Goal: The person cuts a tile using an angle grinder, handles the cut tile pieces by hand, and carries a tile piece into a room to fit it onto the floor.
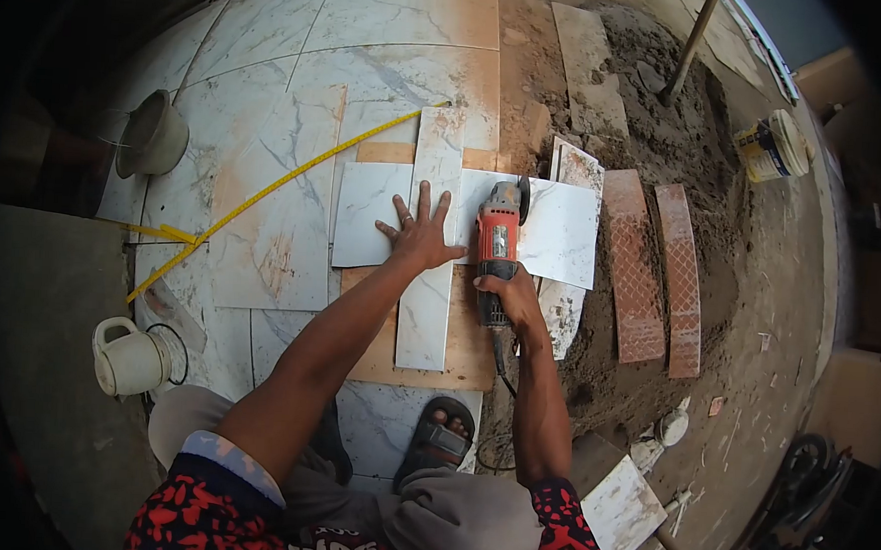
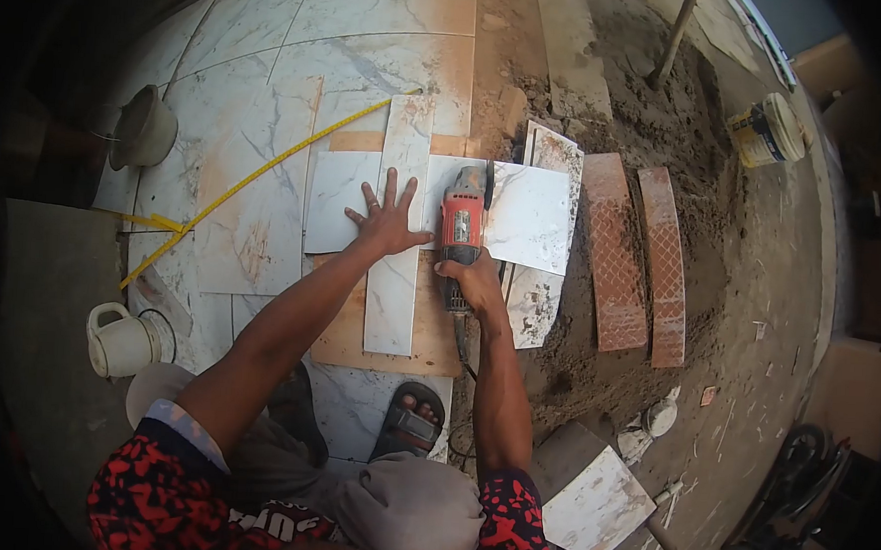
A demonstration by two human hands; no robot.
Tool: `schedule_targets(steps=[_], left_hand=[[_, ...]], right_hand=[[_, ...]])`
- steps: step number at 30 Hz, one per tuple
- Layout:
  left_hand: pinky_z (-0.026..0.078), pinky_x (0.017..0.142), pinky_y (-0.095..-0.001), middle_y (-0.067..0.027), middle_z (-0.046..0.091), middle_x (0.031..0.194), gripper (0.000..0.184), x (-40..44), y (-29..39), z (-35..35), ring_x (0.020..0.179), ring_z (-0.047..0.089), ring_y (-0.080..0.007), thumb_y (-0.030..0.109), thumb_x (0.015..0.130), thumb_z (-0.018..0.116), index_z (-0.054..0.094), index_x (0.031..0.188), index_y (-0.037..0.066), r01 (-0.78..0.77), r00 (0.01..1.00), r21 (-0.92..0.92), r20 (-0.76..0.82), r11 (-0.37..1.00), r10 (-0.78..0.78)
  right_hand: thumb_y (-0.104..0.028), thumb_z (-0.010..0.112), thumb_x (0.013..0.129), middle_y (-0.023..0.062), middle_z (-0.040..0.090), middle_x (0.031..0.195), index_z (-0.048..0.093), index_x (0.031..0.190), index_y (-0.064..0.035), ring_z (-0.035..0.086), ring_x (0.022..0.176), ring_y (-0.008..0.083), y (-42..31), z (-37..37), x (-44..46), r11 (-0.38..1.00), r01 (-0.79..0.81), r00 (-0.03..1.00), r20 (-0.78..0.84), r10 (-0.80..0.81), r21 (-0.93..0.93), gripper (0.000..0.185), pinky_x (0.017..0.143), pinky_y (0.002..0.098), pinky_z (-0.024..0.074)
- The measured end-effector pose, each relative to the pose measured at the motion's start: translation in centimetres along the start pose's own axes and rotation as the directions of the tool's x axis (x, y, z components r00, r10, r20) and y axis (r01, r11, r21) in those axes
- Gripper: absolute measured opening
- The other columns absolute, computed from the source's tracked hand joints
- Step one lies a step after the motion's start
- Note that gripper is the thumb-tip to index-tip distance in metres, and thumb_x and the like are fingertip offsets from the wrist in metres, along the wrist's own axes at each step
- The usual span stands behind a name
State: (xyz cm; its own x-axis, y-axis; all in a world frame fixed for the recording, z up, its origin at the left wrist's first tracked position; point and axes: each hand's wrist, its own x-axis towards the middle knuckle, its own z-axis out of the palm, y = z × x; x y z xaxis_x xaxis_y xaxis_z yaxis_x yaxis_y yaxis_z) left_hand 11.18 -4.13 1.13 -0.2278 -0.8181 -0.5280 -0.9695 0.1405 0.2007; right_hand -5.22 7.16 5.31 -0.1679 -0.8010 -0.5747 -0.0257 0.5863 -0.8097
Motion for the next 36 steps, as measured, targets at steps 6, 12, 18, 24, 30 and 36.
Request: schedule_targets(steps=[6,12,18,24,30,36], left_hand=[[0.015,0.099,-0.0842,-0.0074,-0.015,0.163,0.115,0.2,-0.2,0.3,0.143,-0.005,-0.0557,0.067,0.069,0.073,0.007,0.157,0.031,-0.001,1.000,-0.002,-0.003,1.000,0.001],[0.015,0.099,-0.0842,-0.0077,-0.015,0.163,0.116,0.1,-0.1,0.2,0.143,-0.006,-0.0557,0.067,0.070,0.073,0.007,0.157,0.031,-0.009,1.000,0.002,-0.001,1.000,0.009],[0.015,0.099,-0.0843,-0.0071,-0.016,0.163,0.116,0.2,0.0,0.2,0.143,-0.006,-0.0557,0.068,0.069,0.073,0.007,0.157,0.031,0.006,1.000,0.005,0.019,1.000,-0.006],[0.015,0.098,-0.0844,-0.0067,-0.017,0.163,0.117,0.4,-0.1,0.4,0.143,-0.006,-0.0555,0.067,0.069,0.074,0.006,0.157,0.031,-0.002,1.000,0.007,0.002,1.000,0.002],[0.015,0.098,-0.0848,-0.0068,-0.017,0.163,0.117,0.3,0.0,0.2,0.143,-0.006,-0.0558,0.066,0.069,0.074,0.006,0.157,0.030,0.007,1.000,0.009,0.005,1.000,-0.007],[0.012,0.099,-0.0843,-0.0074,-0.016,0.163,0.113,0.3,0.0,0.1,0.143,-0.006,-0.0553,0.061,0.071,0.075,0.009,0.157,0.030,-0.010,1.000,-0.044,-0.017,0.999,0.009]], right_hand=[[-0.018,0.073,0.062,0.0119,0.064,0.087,0.059,0.107,0.0030,0.060,0.074,0.0221,-0.9,0.1,-0.9,1.000,-0.019,1.000,0.013,0.019,-0.006,0.051,0.070,0.0338,0.0489],[-0.017,0.073,0.062,0.0119,0.064,0.087,0.059,0.106,0.0037,0.060,0.072,0.0220,0.8,-0.1,-0.4,1.000,-0.025,0.999,0.021,0.025,0.011,0.051,0.068,0.0338,0.0491],[-0.018,0.074,0.063,0.0117,0.064,0.087,0.059,0.107,0.0035,0.060,0.073,0.0221,0.0,-0.3,-0.3,0.999,-0.047,0.997,0.056,0.046,0.009,0.052,0.070,0.0340,0.0489],[-0.019,0.074,0.062,0.0114,0.064,0.088,0.059,0.106,0.0026,0.059,0.076,0.0220,1.5,-0.1,-0.5,0.998,-0.037,0.999,0.041,0.036,0.044,0.051,0.071,0.0347,0.0485],[-0.019,0.075,0.062,0.0108,0.063,0.089,0.059,0.106,0.0020,0.059,0.077,0.0222,1.2,-0.2,-0.5,0.998,-0.035,0.999,0.043,0.032,0.054,0.051,0.073,0.0346,0.0480],[-0.018,0.075,0.062,0.0102,0.063,0.089,0.059,0.105,0.0021,0.059,0.078,0.0218,1.8,-0.2,-0.3,0.998,-0.043,0.998,0.055,0.040,0.047,0.050,0.074,0.0338,0.0477]])
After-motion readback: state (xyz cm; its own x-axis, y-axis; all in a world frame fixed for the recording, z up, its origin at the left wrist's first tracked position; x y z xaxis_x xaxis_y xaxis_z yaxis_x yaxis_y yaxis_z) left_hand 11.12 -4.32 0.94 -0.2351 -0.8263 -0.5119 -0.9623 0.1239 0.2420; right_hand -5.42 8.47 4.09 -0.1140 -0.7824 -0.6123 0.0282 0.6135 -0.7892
